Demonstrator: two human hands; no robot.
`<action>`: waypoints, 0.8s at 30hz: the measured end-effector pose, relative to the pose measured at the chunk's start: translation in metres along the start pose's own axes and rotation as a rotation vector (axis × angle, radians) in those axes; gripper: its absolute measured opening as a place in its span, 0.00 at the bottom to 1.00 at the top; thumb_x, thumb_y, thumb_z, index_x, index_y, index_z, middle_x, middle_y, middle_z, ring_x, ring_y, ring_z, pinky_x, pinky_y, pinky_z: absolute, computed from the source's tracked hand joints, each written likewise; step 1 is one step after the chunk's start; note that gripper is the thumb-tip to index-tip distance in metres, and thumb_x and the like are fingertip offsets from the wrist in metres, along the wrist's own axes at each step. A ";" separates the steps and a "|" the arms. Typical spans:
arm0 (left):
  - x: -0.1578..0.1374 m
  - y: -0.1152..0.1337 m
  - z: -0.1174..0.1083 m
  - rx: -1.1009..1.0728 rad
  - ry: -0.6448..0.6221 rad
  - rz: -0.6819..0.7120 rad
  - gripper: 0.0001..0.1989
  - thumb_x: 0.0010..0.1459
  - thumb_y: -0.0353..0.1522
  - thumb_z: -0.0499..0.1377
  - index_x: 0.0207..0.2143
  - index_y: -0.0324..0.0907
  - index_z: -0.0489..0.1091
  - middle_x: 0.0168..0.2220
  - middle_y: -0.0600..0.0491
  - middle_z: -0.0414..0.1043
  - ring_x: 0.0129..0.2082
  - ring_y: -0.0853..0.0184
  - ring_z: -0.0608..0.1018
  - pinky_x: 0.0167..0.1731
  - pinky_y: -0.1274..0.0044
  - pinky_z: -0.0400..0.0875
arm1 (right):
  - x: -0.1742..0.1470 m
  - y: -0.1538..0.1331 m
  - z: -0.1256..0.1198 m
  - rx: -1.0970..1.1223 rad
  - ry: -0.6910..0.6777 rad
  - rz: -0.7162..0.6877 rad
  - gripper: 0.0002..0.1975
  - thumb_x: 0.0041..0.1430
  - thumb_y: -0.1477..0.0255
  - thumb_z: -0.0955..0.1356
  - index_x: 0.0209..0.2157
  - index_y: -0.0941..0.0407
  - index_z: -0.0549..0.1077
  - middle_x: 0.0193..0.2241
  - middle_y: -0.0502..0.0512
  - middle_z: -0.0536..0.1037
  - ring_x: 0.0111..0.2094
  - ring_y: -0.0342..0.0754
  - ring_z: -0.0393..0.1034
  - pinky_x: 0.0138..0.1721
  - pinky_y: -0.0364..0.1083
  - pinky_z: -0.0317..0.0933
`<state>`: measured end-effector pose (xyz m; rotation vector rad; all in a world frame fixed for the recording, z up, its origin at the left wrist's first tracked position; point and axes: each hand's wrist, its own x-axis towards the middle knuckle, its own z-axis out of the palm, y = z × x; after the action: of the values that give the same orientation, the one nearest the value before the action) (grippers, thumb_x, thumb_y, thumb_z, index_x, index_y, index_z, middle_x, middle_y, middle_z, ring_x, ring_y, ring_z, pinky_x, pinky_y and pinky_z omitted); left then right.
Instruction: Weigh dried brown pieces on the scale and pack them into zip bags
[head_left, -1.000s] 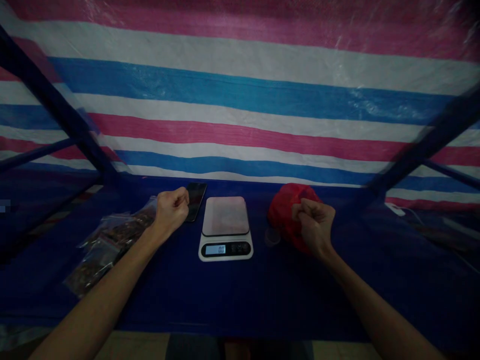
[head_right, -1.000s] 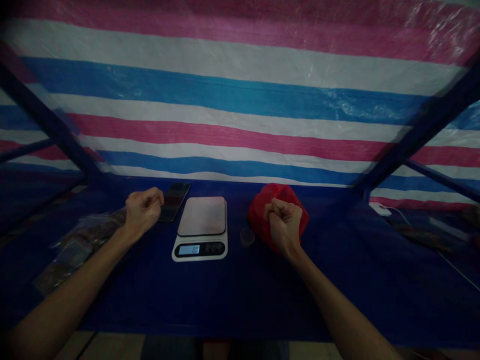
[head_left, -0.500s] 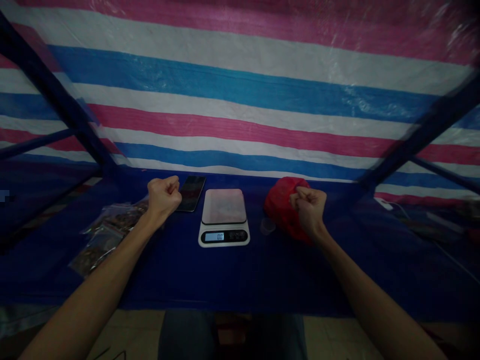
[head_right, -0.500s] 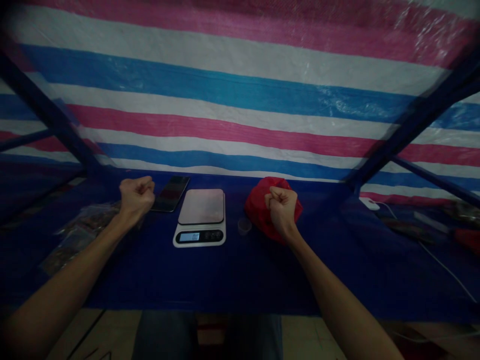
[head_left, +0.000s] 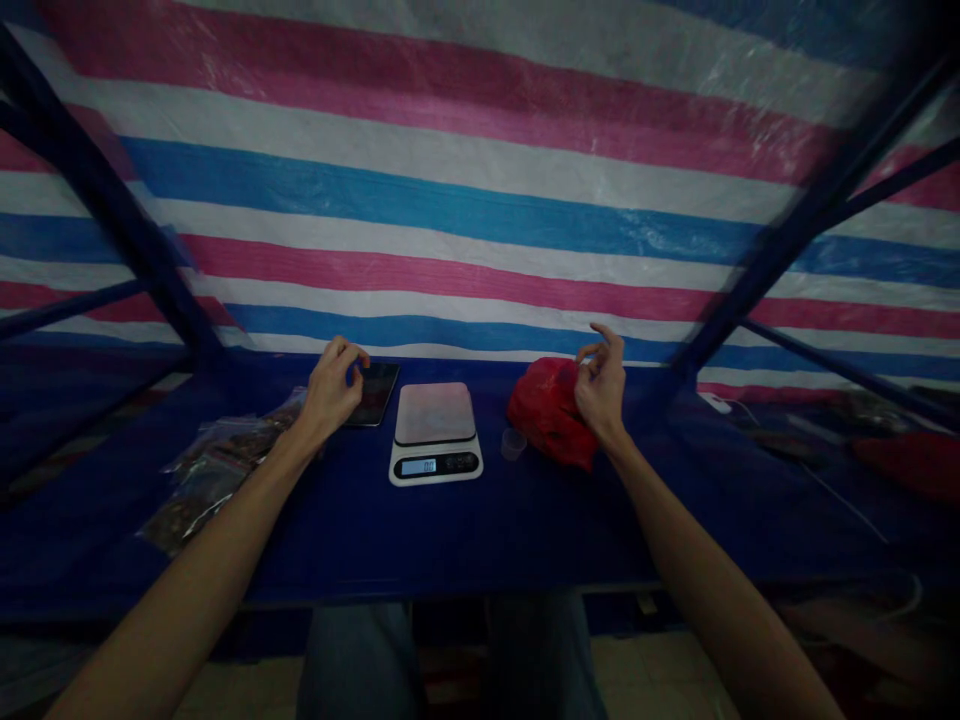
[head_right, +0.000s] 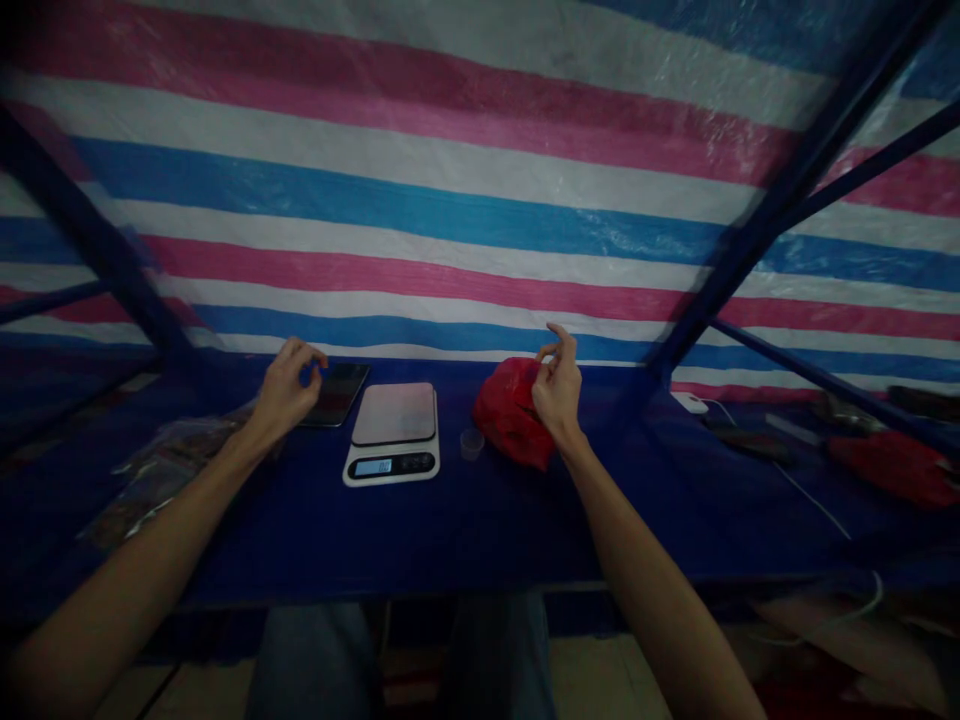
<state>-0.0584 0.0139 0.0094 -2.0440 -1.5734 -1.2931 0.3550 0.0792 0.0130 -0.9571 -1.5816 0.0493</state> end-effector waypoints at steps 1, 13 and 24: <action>0.000 0.000 -0.001 0.011 0.000 0.003 0.10 0.55 0.21 0.50 0.31 0.43 0.66 0.33 0.51 0.63 0.35 0.65 0.70 0.37 0.73 0.64 | -0.001 0.002 -0.001 -0.017 -0.009 0.010 0.36 0.47 0.84 0.59 0.60 0.52 0.64 0.29 0.47 0.72 0.21 0.44 0.56 0.26 0.45 0.53; -0.008 -0.002 -0.011 -0.093 -0.065 -0.095 0.17 0.44 0.24 0.50 0.32 0.43 0.77 0.19 0.58 0.70 0.21 0.68 0.72 0.28 0.76 0.64 | 0.002 0.009 -0.006 0.225 -0.031 0.095 0.31 0.37 0.79 0.59 0.46 0.55 0.73 0.16 0.41 0.67 0.17 0.43 0.55 0.22 0.43 0.49; -0.008 0.003 0.007 -0.158 -0.238 -0.054 0.13 0.45 0.26 0.51 0.28 0.42 0.76 0.24 0.53 0.76 0.26 0.65 0.77 0.31 0.75 0.69 | -0.002 -0.001 -0.011 0.163 -0.126 0.169 0.28 0.48 0.79 0.58 0.50 0.56 0.75 0.22 0.47 0.76 0.13 0.40 0.57 0.19 0.42 0.53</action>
<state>-0.0527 0.0126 0.0000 -2.3437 -1.6833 -1.2683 0.3633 0.0727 0.0150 -0.9719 -1.5814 0.3581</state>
